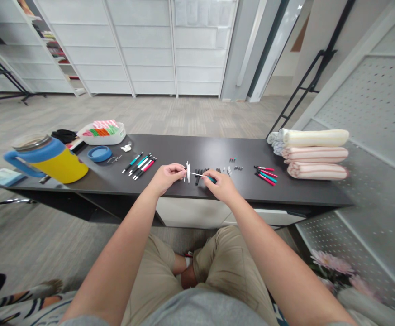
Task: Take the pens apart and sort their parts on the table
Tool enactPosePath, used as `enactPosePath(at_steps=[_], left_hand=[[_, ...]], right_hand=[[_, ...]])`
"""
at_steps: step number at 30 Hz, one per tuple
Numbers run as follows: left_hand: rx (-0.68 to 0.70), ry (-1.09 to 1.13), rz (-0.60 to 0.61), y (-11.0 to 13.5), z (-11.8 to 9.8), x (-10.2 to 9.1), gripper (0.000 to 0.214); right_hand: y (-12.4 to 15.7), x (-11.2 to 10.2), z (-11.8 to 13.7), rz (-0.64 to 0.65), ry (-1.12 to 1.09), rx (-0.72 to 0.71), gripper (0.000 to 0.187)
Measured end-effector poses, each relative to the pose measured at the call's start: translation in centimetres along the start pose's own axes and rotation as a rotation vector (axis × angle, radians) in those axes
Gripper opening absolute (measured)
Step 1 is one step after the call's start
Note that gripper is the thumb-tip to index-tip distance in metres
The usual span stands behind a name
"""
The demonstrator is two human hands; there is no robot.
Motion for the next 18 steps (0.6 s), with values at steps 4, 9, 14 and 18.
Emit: enactPosePath(at_steps=[4, 9, 14, 18], left_hand=[[-0.007, -0.016, 0.013, -0.06, 0.08, 0.05, 0.029], [-0.015, -0.025, 0.03, -0.01, -0.25, 0.17, 0.029], [-0.01, -0.03, 0.045, 0.13, -0.67, 0.33, 0.028], [0.0, -0.046, 0.053, 0.17, -0.72, 0.36, 0.027]], right_hand=[[-0.1, -0.15, -0.16, -0.029, -0.039, 0.012, 0.021], [-0.2, -0.24, -0.33, -0.082, -0.072, 0.0, 0.023], [-0.06, -0.38, -0.6, -0.119, -0.136, 0.044, 0.029], [-0.01, -0.33, -0.54, -0.155, -0.26, 0.114, 0.034]])
Point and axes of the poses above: each hand's wrist, its own y-axis away from the middle knuckle, its own x-axis out of the palm, z = x × y, the point moved 5 cm from there along -y, towards the middle knuckle, and after that the axes turned 7 degrees about z, right-handed, at the moved point
